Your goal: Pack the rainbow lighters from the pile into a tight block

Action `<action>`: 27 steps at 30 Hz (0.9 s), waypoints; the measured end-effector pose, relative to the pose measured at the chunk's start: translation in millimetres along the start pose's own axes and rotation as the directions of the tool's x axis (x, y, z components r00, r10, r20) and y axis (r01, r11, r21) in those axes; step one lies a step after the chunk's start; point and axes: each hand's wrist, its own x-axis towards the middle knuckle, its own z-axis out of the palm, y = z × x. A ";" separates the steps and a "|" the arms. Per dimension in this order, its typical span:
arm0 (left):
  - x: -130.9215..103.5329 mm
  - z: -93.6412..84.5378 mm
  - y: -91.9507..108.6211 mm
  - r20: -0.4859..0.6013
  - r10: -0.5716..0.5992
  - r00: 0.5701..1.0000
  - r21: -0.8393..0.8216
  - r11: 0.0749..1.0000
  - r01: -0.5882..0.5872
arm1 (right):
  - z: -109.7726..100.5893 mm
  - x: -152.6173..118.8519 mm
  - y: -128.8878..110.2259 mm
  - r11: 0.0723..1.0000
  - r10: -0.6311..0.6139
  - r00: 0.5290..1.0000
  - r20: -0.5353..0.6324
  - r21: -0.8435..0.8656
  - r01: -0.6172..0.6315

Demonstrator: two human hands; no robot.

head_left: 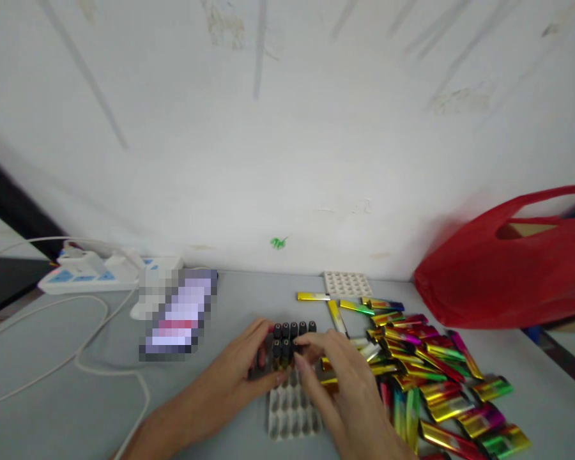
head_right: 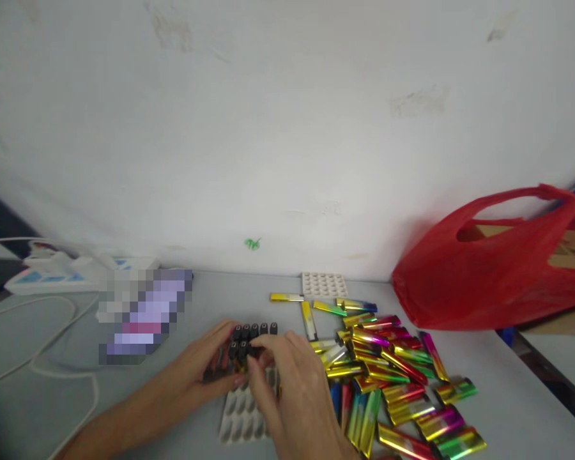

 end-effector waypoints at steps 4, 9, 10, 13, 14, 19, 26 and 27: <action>-0.7 -1.0 2.2 -0.013 -0.027 1.000 0.029 0.999 0.027 | -2.9 2.3 8.9 0.979 0.081 0.978 -0.193 -0.170 -0.115; -0.7 -0.3 0.5 0.001 -0.044 0.999 0.037 0.998 0.044 | -6.3 5.8 32.3 0.746 0.192 0.964 -0.183 -0.612 -0.264; -0.7 0.0 -0.6 -0.001 -0.036 0.999 0.037 0.999 0.036 | -6.6 5.8 36.2 0.699 0.213 0.964 -0.158 -0.665 -0.263; -0.5 0.4 -3.5 0.002 -0.009 1.000 0.043 0.999 0.009 | -6.7 4.8 43.3 0.663 0.245 0.965 -0.090 -0.711 -0.235; -0.4 0.4 -3.8 0.003 -0.006 1.000 0.047 0.999 0.006 | -6.6 4.6 44.3 0.670 0.246 0.966 -0.078 -0.707 -0.227; -0.6 -0.3 -1.0 -0.001 0.001 1.000 0.047 0.999 -0.001 | -5.5 4.7 45.5 0.700 0.245 0.963 -0.115 -0.665 -0.258; -1.9 -1.0 -0.2 0.001 -0.014 1.000 0.034 0.999 0.014 | -6.2 6.2 45.9 0.657 0.384 0.919 -0.091 -0.673 -0.341; -1.9 -1.1 -0.7 0.001 -0.008 1.000 0.029 1.000 0.008 | -6.2 6.2 45.9 0.654 0.392 0.916 -0.082 -0.676 -0.340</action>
